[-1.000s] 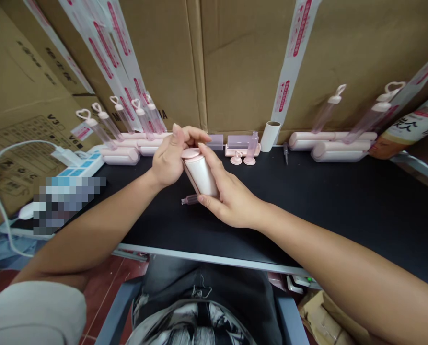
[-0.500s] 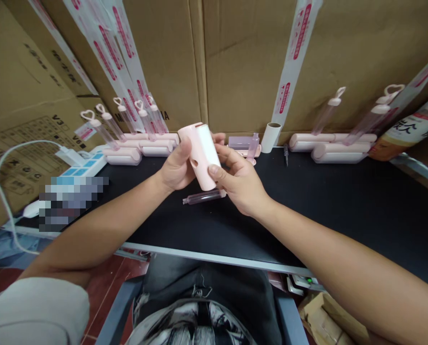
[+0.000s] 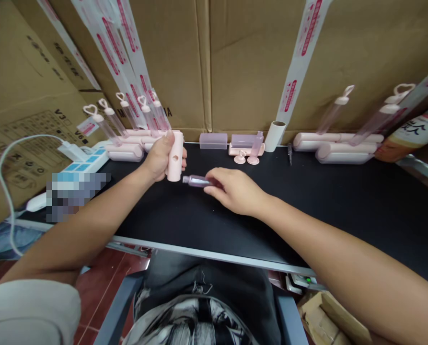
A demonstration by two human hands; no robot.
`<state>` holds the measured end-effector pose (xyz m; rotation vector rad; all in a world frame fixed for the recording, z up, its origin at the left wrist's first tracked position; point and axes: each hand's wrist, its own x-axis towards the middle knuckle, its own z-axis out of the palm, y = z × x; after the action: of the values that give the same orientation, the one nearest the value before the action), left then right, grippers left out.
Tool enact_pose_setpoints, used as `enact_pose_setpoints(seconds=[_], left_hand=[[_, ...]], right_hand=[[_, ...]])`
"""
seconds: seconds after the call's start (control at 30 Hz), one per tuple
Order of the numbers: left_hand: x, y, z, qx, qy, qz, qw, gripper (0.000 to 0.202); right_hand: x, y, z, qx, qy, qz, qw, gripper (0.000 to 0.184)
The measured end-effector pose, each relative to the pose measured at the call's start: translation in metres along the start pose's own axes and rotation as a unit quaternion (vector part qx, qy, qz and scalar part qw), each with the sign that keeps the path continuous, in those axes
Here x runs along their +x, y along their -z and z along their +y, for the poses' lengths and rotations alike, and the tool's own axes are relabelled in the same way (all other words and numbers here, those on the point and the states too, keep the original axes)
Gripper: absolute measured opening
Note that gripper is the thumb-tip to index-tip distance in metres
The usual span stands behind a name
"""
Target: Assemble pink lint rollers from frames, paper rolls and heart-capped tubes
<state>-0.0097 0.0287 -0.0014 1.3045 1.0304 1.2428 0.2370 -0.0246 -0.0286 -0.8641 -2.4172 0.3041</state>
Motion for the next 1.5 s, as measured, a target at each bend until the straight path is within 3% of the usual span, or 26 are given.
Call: enact_pose_setpoints(seconds=[0.1, 0.2, 0.37, 0.7, 0.9, 1.27, 1.5], left_hand=[[-0.004, -0.004, -0.002, 0.02, -0.011, -0.015, 1.0, 0.076], [-0.008, -0.011, -0.002, 0.049, -0.048, -0.024, 0.997, 0.073], [-0.007, -0.012, -0.008, 0.076, -0.127, 0.01, 0.989, 0.067], [-0.007, -0.007, -0.005, 0.078, -0.167, -0.013, 0.983, 0.075], [-0.008, -0.007, -0.002, 0.115, -0.2, -0.015, 0.973, 0.076], [-0.011, -0.013, -0.003, 0.161, -0.175, 0.019, 0.971, 0.079], [-0.013, -0.015, -0.006, 0.183, -0.175, 0.03, 0.967, 0.076]], right_hand=[[-0.003, 0.006, -0.002, -0.015, 0.034, 0.107, 0.994, 0.024], [-0.006, 0.006, -0.006, -0.065, 0.045, 0.138, 0.987, 0.028], [-0.008, 0.005, -0.014, -0.079, 0.002, 0.121, 0.99, 0.032], [-0.008, 0.012, -0.019, -0.05, -0.023, 0.107, 0.993, 0.034], [-0.008, 0.01, -0.02, -0.085, -0.034, 0.082, 0.992, 0.034], [-0.015, 0.0, -0.025, -0.235, -0.057, 0.086, 0.967, 0.04], [-0.016, -0.002, -0.027, -0.259, -0.068, 0.068, 0.961, 0.037]])
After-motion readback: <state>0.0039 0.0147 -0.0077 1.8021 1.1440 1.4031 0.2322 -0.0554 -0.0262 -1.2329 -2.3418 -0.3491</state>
